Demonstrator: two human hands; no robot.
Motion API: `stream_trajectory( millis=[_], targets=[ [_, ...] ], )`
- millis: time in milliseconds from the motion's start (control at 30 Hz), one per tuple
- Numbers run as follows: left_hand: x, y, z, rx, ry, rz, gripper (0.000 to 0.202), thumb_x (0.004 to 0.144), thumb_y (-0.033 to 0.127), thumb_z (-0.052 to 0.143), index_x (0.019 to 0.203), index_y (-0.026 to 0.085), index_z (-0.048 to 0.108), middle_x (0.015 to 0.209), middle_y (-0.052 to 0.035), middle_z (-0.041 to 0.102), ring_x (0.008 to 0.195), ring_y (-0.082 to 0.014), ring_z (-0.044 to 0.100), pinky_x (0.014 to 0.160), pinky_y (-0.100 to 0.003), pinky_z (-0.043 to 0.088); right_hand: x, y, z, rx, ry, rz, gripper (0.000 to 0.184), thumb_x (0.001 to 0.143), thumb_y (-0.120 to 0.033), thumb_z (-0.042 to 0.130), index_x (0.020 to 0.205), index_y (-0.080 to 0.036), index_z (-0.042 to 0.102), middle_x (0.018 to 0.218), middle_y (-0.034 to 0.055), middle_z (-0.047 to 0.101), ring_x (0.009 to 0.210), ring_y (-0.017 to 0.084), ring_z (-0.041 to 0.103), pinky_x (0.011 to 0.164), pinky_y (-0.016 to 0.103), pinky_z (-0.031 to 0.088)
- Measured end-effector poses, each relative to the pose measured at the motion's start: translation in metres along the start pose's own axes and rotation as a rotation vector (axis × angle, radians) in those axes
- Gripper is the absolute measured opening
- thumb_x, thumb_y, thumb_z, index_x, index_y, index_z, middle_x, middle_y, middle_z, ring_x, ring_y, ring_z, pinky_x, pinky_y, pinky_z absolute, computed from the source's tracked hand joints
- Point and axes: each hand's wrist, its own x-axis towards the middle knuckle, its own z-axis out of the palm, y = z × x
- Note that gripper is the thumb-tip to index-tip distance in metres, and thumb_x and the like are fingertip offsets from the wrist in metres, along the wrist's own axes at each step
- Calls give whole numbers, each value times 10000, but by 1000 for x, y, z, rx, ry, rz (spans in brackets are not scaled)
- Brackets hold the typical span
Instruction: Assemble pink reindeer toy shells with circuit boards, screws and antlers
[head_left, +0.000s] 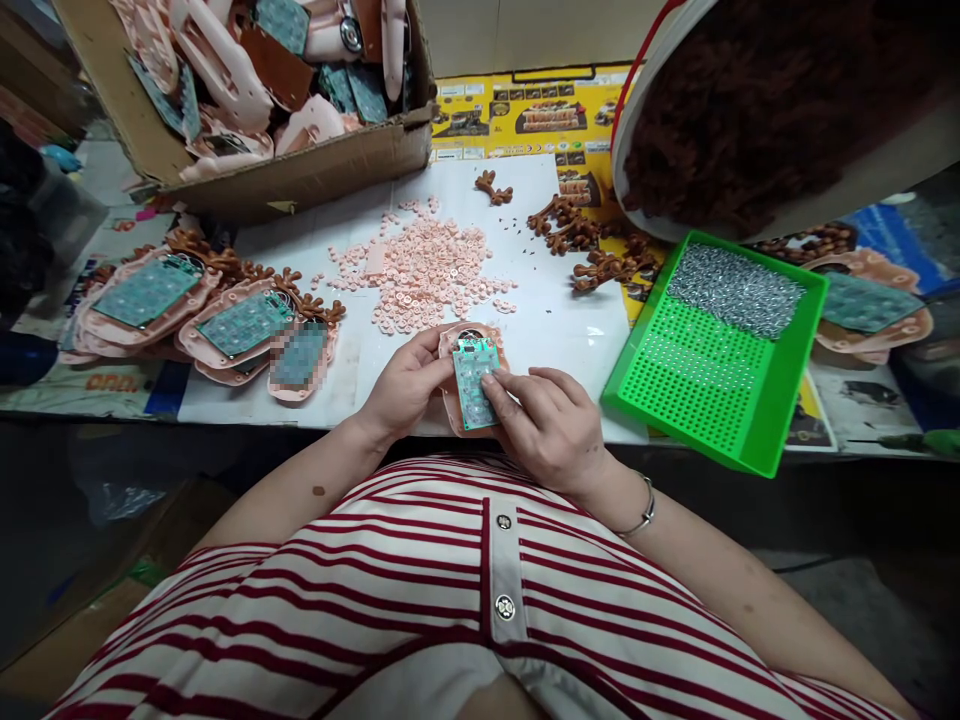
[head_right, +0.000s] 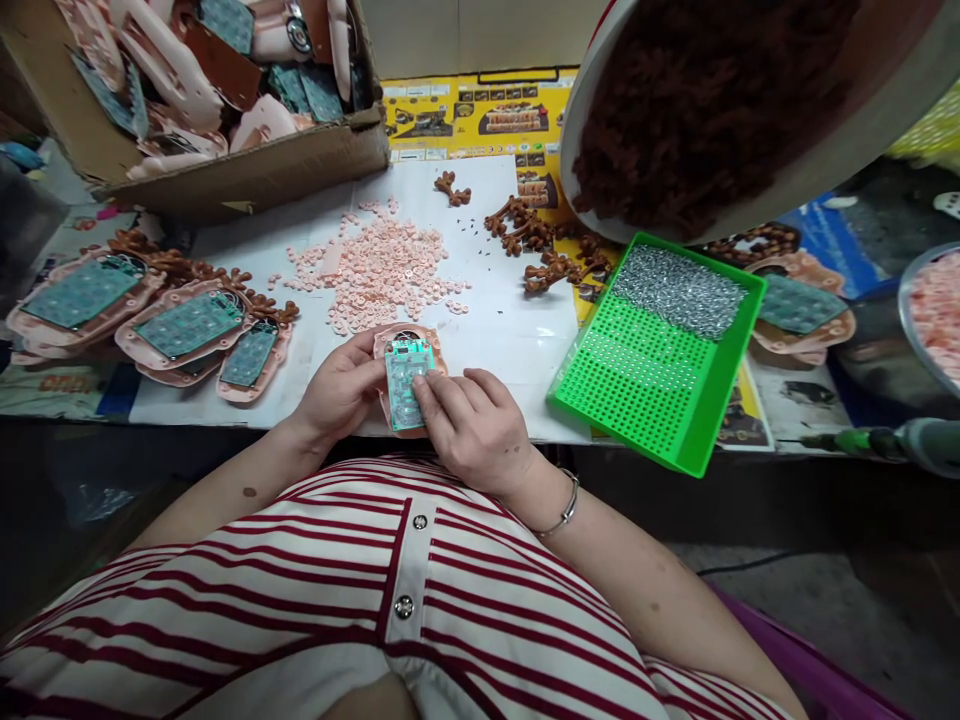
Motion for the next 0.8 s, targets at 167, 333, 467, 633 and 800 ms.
stream_trajectory(
  millis=[167, 333, 467, 633, 800],
  targets=[
    [-1, 5, -2, -140, -88, -64, 402, 747, 321, 746, 1102, 132, 754, 1148, -119, 771, 1101, -293, 713, 947, -372, 557, -3, 1, 2, 31, -14, -5, 343, 920, -155, 642, 1249, -57, 634, 1032, 154, 769, 901, 198, 640, 860, 366, 531],
    [-2, 4, -3, -90, -45, -61, 474, 723, 358, 840, 1128, 137, 734, 1076, -103, 785, 994, -252, 734, 865, -316, 559, -1, -1, 6, 2, -22, -31, 278, 973, -212, 590, 1208, -80, 658, 1023, 140, 773, 867, 193, 636, 838, 354, 537],
    [0, 1, -4, -43, -3, -56, 460, 676, 301, 876, 1089, 147, 744, 1019, -81, 793, 953, -222, 729, 894, -326, 555, 1, -3, 6, 50, -67, -25, 400, 976, -421, 611, 1140, -61, 679, 1008, 169, 760, 850, 217, 632, 795, 366, 524],
    [1, 0, -5, 1, -46, -36, 439, 699, 304, 860, 1098, 153, 757, 1043, -82, 789, 980, -218, 723, 909, -313, 542, 7, 0, 3, 177, -96, 124, 718, 936, -627, 566, 1391, -73, 534, 1257, 236, 680, 1125, 302, 634, 911, 438, 530],
    [0, -1, -6, 18, -59, -46, 439, 670, 249, 868, 1088, 166, 761, 1089, -77, 783, 1055, -224, 704, 962, -323, 526, 11, 5, 4, 252, -396, 211, 837, 901, -594, 636, 1520, -80, 404, 1491, 279, 523, 1376, 396, 507, 1070, 565, 472]
  ],
)
